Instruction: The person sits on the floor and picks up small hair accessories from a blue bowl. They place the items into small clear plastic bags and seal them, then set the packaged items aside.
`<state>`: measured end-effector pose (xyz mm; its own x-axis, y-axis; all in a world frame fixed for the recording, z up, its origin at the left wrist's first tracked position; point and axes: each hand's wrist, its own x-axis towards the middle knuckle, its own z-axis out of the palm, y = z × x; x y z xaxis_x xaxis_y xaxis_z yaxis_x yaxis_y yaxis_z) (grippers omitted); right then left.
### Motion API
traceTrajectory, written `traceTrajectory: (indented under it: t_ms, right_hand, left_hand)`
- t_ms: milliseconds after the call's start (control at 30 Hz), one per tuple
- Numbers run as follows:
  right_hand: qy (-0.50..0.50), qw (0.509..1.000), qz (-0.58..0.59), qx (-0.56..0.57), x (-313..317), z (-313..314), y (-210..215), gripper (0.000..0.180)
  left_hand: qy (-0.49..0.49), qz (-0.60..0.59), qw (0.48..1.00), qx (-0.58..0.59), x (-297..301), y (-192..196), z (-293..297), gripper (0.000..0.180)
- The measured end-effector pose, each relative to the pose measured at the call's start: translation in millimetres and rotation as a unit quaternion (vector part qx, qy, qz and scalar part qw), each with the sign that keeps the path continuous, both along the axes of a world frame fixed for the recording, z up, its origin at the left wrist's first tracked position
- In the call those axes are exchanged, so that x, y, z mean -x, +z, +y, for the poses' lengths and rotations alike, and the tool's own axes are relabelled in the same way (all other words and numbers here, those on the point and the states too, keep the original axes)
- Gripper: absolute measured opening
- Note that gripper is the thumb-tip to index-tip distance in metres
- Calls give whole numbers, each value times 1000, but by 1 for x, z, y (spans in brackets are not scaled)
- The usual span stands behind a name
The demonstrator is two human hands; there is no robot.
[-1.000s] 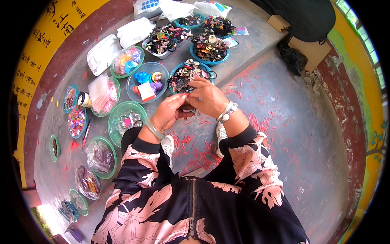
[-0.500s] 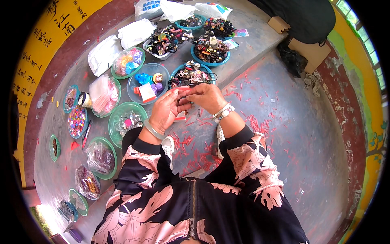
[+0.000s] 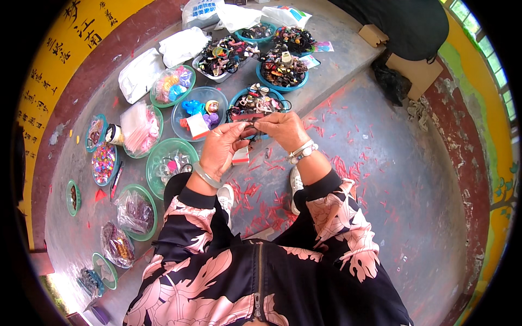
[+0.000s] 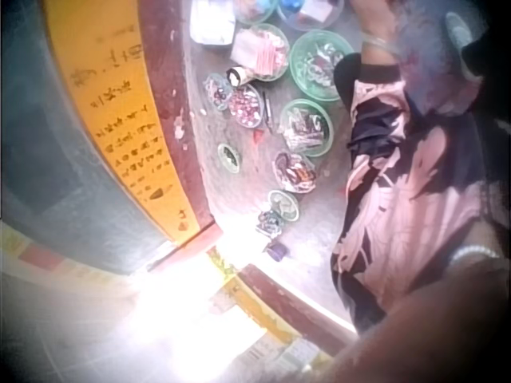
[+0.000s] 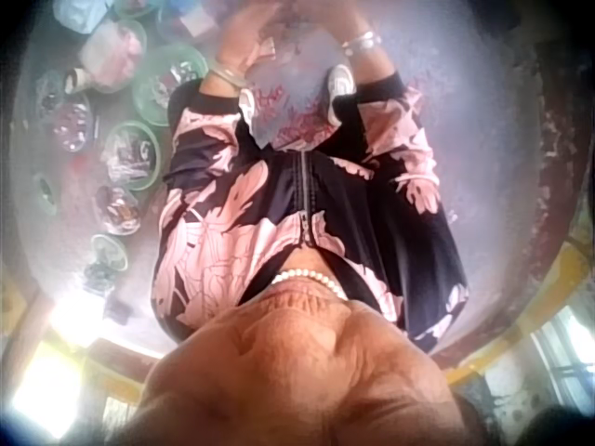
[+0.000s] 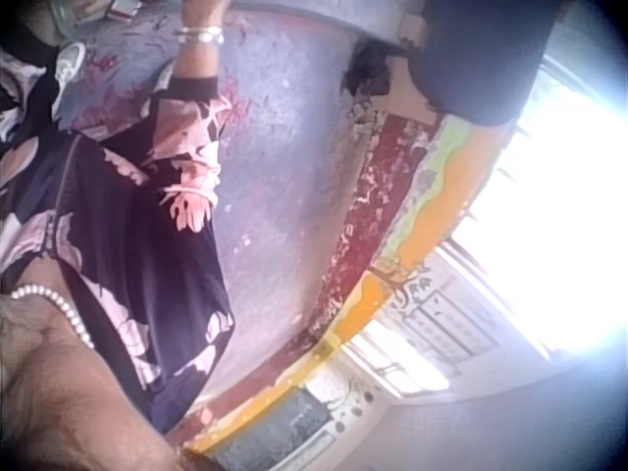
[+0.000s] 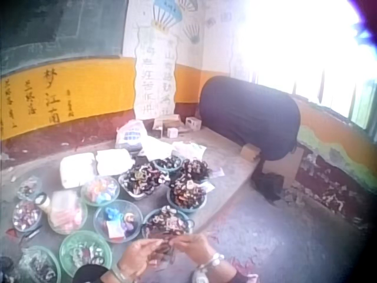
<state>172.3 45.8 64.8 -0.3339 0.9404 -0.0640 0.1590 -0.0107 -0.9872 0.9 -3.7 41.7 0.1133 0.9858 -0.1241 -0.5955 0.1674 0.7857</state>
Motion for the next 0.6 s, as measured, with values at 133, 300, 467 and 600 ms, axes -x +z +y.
traceTrajectory:
  t_ms: [133,300,467,600]
  right_hand:
    - [-20,999,19,31,4,-3,3,16]
    - [-15,999,11,41,6,-3,1,14]
    - [-30,997,44,64,6,-3,2,14]
    - [-42,992,87,86,7,-3,1,14]
  left_hand:
    - [8,0,1000,-4,0,-1,0,20]
    - [31,26,999,-4,1,-2,-1,20]
    - [29,23,999,-18,-2,1,-1,19]
    - [25,3,1000,-9,-2,1,-1,18]
